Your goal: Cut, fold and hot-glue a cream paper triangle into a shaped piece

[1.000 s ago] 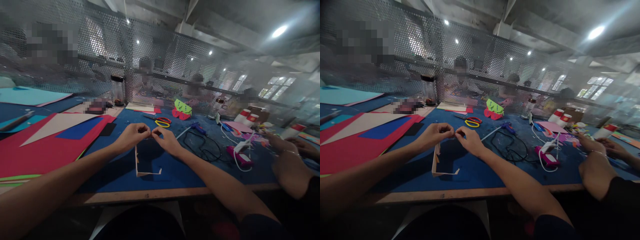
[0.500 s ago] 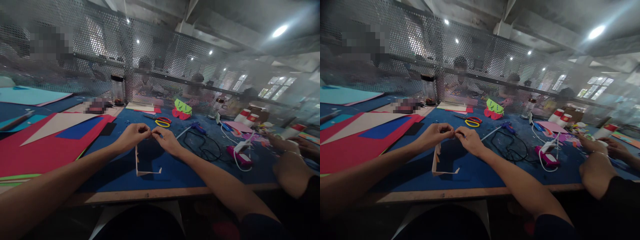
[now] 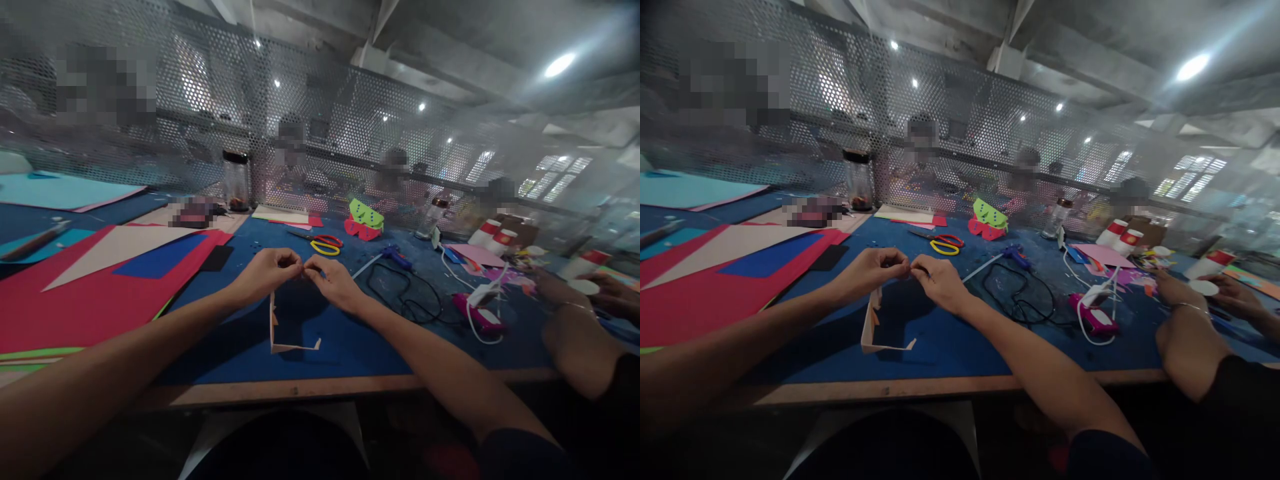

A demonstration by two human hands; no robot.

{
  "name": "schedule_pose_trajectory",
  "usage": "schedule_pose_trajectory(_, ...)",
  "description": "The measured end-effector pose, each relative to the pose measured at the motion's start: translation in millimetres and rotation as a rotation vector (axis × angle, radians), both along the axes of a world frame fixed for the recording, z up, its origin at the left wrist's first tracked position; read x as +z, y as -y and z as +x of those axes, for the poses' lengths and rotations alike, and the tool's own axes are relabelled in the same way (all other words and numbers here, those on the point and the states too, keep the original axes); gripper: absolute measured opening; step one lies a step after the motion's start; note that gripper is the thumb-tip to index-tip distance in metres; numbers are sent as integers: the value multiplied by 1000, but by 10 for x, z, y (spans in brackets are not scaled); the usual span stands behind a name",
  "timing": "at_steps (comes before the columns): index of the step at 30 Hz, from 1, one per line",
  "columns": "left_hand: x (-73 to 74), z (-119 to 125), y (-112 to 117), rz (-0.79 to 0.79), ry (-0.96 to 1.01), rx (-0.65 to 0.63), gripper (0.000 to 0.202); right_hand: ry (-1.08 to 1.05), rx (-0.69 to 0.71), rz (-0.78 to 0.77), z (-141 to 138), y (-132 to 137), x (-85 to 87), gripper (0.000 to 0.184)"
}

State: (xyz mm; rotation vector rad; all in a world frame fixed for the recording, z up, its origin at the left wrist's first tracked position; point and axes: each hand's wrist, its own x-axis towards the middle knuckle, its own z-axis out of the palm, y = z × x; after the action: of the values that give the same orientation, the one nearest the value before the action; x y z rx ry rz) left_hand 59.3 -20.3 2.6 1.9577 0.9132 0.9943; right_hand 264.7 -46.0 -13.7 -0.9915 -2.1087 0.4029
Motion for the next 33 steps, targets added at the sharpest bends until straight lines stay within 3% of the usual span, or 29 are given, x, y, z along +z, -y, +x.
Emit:
schedule_pose_trajectory(12,1,7,-48,-59,71,19,27,-142,-25,-113,18,-18,3,28)
schedule_pose_trajectory(33,26,1,-20,-19,43,52,28,-170,-48,-51,5,-47,-7,16)
